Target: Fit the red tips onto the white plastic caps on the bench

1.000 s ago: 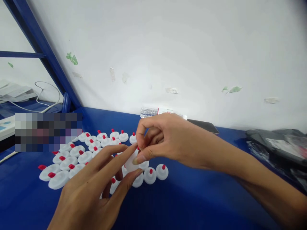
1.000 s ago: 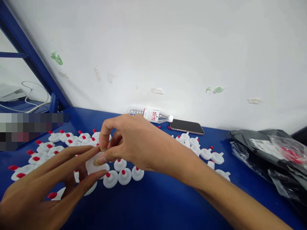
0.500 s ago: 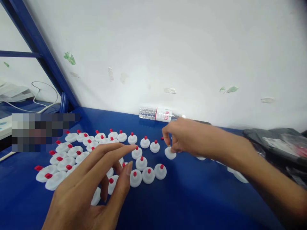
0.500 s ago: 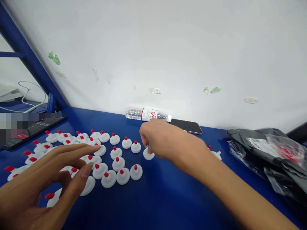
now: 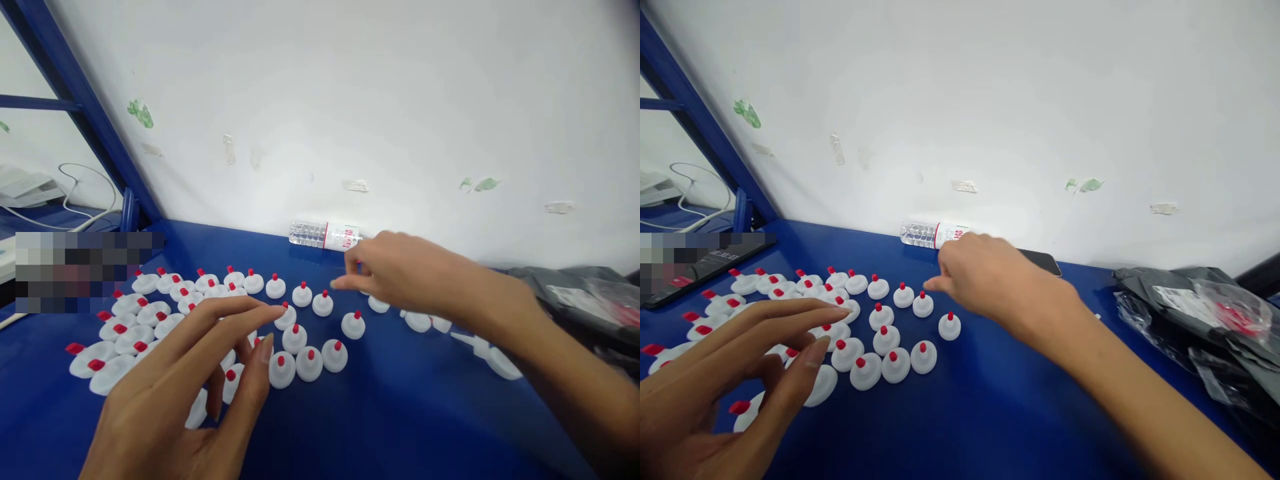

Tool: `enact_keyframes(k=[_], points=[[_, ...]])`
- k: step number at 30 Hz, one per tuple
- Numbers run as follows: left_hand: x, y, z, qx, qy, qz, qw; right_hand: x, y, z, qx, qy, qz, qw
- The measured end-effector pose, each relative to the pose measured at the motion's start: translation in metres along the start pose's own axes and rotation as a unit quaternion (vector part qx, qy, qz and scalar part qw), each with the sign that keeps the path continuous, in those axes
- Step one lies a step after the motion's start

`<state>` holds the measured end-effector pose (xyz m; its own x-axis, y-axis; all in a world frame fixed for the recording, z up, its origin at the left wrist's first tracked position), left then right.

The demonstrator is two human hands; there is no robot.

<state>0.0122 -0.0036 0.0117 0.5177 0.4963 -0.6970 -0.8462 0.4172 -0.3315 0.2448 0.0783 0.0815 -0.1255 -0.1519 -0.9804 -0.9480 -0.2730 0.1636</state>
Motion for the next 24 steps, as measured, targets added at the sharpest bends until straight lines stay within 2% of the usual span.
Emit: enact_keyframes(k=[2, 5, 11, 14, 16, 17, 20, 22, 24], points=[[0.0, 0.0, 0.0, 0.003, 0.002, 0.005, 1.0, -0.005, -0.011, 0.004, 0.042, -0.041, -0.038, 0.998], [-0.001, 0.001, -0.001, 0.005, 0.004, 0.007, 1.0, -0.004, -0.028, 0.012, 0.08, -0.043, -0.072, 0.993], [0.0, 0.002, -0.002, 0.003, 0.012, 0.01, 1.0, 0.006, -0.038, 0.024, 0.058, -0.004, -0.013, 0.998], [0.0, 0.001, -0.002, 0.005, 0.007, 0.0, 1.0, -0.005, -0.03, 0.017, 0.051, -0.066, -0.001, 0.996], [0.001, 0.001, -0.002, 0.002, 0.006, -0.006, 1.0, -0.015, -0.017, 0.007, 0.009, -0.105, 0.066, 0.992], [0.001, 0.001, -0.002, 0.001, 0.008, -0.004, 1.0, -0.019, -0.008, 0.001, -0.029, -0.104, 0.122, 0.987], [0.002, 0.004, -0.003, 0.031, 0.007, 0.021, 0.999, -0.022, 0.024, -0.018, -0.164, -0.051, 0.292, 0.941], [0.002, 0.007, -0.002, 0.065, 0.001, 0.034, 0.997, -0.02, 0.04, -0.027, -0.229, -0.031, 0.345, 0.91], [0.002, 0.008, -0.002, 0.081, -0.002, 0.037, 0.996, -0.018, 0.046, -0.028, -0.255, -0.018, 0.361, 0.897]])
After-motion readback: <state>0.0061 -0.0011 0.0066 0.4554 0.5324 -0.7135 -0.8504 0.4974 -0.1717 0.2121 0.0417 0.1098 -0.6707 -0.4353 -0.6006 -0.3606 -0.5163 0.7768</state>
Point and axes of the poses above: each hand's wrist, its own z-axis towards the middle knuckle, its own x-axis out of the palm, y = z × x, the point moved 1 cm from there along z, towards the middle knuckle, and after that the axes turned 12 degrees about z, right-handed, at the moved point
